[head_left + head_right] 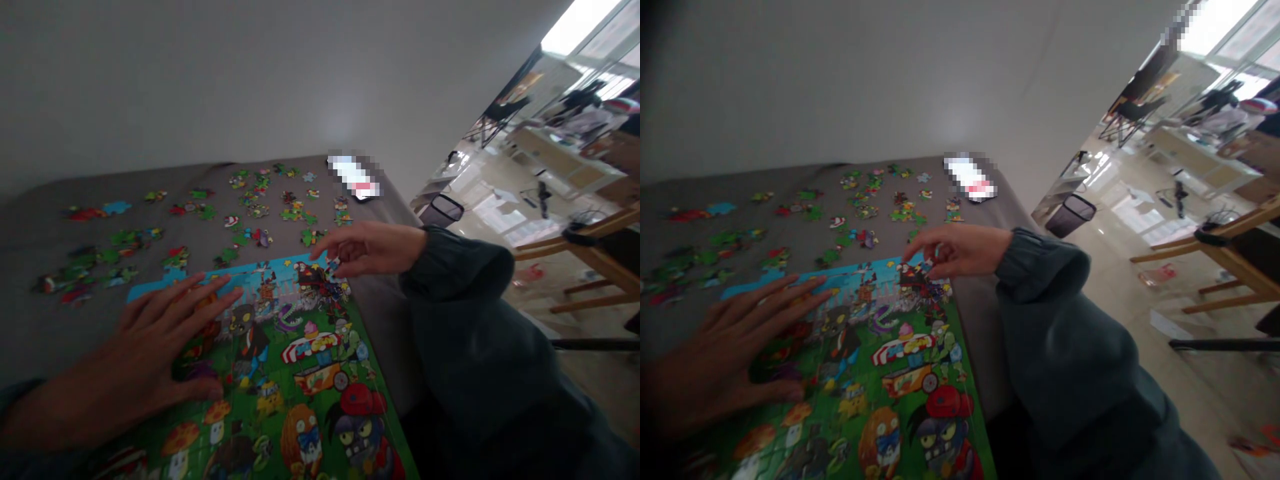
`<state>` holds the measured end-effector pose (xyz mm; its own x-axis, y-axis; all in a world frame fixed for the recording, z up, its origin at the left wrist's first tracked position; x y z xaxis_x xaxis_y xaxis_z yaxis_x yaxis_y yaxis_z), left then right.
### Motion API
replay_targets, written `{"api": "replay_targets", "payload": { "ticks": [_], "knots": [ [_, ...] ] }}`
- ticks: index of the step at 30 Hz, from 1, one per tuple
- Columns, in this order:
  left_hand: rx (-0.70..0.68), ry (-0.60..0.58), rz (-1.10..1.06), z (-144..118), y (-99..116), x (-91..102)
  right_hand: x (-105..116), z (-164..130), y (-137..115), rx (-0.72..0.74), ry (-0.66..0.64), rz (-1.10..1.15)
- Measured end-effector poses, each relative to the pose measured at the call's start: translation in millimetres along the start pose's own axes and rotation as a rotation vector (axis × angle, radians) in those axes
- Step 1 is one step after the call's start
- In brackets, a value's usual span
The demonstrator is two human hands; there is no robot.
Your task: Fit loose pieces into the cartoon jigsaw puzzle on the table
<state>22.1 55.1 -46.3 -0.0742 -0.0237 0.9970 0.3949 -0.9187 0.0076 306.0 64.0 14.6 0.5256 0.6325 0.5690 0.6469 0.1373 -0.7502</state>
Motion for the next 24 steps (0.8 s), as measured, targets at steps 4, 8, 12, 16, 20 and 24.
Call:
{"api": "replay_targets", "payload": {
  "ticks": [4,8,12,16,20,24],
  "knots": [
    [-0.013,0.015,-0.011,1,4,2.4,-52,3,-35,0.150,-0.332,0.017],
    [-0.037,0.012,0.005,2,10,5.7,-72,16,-33,0.032,-0.313,-0.073],
    [-0.080,0.030,0.044,5,16,9.4,-78,21,-33,0.000,-0.280,-0.119],
    [-0.115,0.013,0.062,5,20,7.6,-84,20,-50,0.196,-0.281,-0.245],
    [-0.107,0.014,0.055,6,19,8.2,-93,20,-56,0.247,-0.271,-0.382],
    [-0.081,0.039,0.009,6,16,12.1,-86,20,-55,0.162,-0.081,-0.469]
  ]
}}
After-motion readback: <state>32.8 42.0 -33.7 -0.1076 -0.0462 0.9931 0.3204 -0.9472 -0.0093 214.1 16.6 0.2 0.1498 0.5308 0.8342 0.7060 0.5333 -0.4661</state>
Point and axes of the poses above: each hand's wrist, its own z-axis towards the middle knuckle, its own x-axis out of the back of the hand, y = z × x, the point moved 7 cm from there along z, towards the middle knuckle, and after that the axes turned 11 degrees about -x, right-handed, at the moved point
